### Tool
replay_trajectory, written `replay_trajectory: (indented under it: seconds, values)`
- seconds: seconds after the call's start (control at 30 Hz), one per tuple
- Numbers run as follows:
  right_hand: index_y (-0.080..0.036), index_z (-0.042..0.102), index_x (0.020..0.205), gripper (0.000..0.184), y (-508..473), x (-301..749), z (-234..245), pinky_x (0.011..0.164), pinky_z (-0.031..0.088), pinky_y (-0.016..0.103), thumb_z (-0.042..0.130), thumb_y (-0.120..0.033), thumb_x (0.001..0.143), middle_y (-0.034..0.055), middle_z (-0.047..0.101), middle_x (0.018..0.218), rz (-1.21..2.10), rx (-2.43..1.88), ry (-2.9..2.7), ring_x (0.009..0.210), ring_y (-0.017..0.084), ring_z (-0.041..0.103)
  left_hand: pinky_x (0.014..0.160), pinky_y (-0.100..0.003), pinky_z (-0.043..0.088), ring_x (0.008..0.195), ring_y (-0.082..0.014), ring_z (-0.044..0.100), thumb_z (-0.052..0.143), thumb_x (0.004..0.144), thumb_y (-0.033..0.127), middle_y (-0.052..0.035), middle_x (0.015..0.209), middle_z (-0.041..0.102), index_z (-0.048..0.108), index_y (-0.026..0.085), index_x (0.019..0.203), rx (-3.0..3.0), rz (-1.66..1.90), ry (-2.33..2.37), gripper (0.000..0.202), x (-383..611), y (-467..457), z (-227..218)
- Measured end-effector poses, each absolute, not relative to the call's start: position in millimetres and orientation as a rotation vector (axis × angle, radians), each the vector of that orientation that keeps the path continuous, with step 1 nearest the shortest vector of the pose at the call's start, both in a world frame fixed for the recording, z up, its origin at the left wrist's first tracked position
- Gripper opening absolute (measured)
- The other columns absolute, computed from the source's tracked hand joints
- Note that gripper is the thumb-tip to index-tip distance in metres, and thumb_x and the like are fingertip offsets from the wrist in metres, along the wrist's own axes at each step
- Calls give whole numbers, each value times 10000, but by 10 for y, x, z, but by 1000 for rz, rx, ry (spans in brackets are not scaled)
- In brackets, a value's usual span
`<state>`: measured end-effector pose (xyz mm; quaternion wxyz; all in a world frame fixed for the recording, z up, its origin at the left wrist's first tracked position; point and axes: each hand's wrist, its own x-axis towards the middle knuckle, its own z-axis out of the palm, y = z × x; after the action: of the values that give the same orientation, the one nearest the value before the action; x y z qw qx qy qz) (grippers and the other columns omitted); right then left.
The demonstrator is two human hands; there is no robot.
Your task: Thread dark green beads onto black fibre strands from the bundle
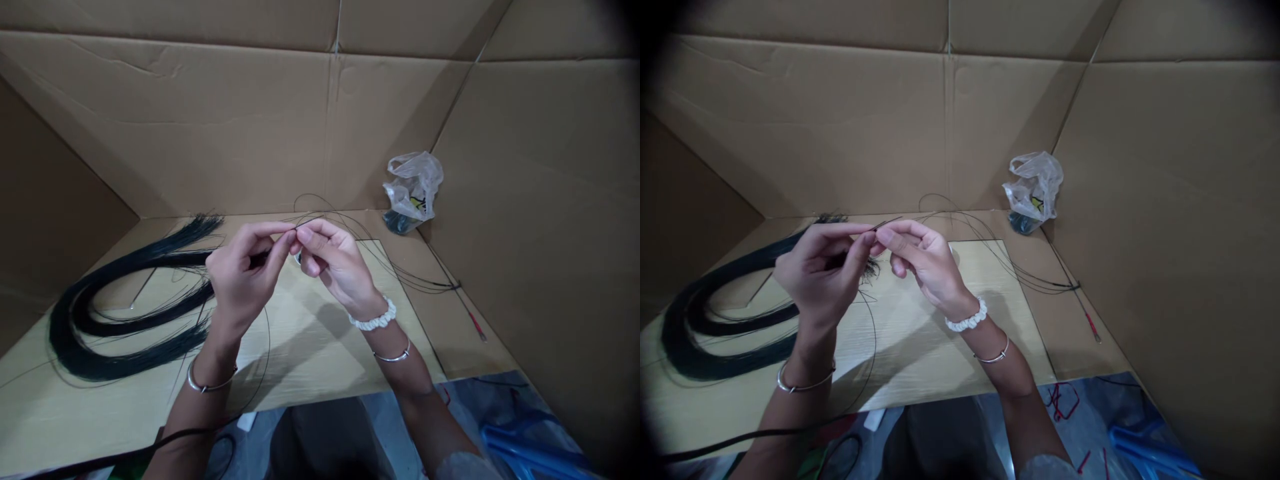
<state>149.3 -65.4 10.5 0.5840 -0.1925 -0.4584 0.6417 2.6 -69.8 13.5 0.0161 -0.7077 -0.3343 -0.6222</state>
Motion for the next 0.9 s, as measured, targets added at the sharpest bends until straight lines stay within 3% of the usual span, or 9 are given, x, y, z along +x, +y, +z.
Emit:
replay_trajectory:
  seconds: [0.23,0.53,0.73,0.9]
  values:
    - [-183,701,898,291,-661,1494,106,466,385,178,817,-433,803,-17,715,771,1490,-468,-1067,501,29,490,507,-217,438,565,-80,650,761,902,284,35,728,744,749,256,993,-2157,-1891,-1122,97,23,-694,131]
    - [-174,701,881,298,-653,1512,121,476,388,190,835,-423,786,-14,717,742,1506,-460,-1084,492,33,478,501,-230,495,601,-108,681,791,878,328,3,739,758,771,235,961,-2333,-2327,-1201,127,77,-729,153]
    - [-190,708,892,281,-654,1511,109,488,402,203,831,-422,792,-14,719,736,1429,-459,-1120,489,42,489,396,-247,351,457,-78,524,801,867,315,19,662,717,796,274,940,-2390,-2423,-1275,83,50,-711,157]
    - [-200,708,889,254,-691,1502,136,552,464,229,819,-414,811,-9,714,749,1347,-497,-1122,541,65,538,373,-219,321,416,-52,457,810,858,317,27,613,683,804,252,913,-2377,-2490,-1265,86,72,-692,168]
